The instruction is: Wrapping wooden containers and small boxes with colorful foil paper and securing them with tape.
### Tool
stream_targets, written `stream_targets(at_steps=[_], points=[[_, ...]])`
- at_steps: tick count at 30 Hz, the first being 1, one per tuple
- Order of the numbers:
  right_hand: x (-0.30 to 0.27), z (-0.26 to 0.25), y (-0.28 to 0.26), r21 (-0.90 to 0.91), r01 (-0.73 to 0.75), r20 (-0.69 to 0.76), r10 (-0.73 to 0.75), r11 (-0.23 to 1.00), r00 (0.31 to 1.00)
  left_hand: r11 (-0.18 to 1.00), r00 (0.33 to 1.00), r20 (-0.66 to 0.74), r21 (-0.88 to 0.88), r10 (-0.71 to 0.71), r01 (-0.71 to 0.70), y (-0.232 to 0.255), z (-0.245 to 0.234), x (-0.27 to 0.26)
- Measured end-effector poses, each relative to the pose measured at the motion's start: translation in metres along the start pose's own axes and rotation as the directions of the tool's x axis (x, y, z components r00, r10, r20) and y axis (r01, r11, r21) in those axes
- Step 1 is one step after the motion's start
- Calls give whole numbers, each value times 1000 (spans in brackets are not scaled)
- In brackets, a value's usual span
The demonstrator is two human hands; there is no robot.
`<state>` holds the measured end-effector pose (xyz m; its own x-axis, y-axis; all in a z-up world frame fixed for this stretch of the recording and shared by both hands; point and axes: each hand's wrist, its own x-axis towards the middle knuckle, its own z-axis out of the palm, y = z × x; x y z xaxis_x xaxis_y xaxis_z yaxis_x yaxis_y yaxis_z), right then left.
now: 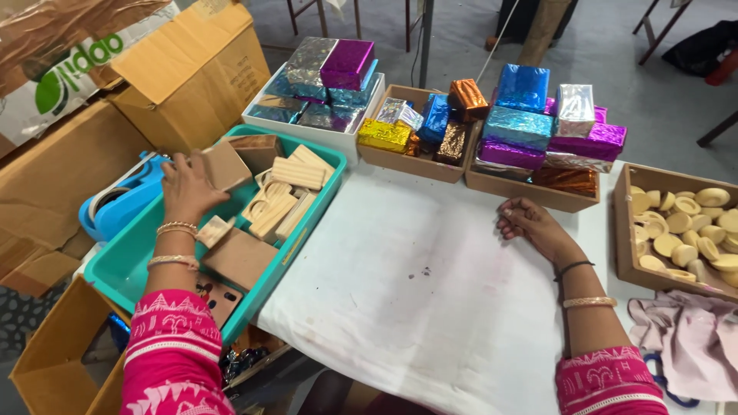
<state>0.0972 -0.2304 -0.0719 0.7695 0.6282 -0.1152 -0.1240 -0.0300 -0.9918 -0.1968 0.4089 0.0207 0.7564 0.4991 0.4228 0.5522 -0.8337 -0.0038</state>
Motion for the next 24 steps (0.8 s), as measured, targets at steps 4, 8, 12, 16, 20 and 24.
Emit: stream_targets(at_steps=[4, 8, 12, 16, 20, 24], points=[[-1, 2, -2, -3, 2, -10, -2, 1000, 1000, 1000, 991, -130, -25, -14, 11, 30, -30, 5], [-1, 2, -1, -7, 9, -6, -9, 1000, 1000, 991, 971, -237, -115, 35, -63, 70, -57, 8], [-4, 6, -5, -22, -2, -10, 2, 1000, 1000, 927, 986, -90, -338, 137, -160, 132, -78, 10], [-8, 7, -7, -29, 7, -18, -8, 1000, 1000, 747, 906, -27, -556, 422, -365, 214, -76, -1], [-20, 24, -33, -16, 23, 162, -21, 1000, 987, 406, 701, 280, -914, 656, -15, 299, -51, -24], [-28, 41, -58, 93, 174, 319, -195, 980, 927, 179, 372, 357, -883, 857, 434, 363, 5, -43]])
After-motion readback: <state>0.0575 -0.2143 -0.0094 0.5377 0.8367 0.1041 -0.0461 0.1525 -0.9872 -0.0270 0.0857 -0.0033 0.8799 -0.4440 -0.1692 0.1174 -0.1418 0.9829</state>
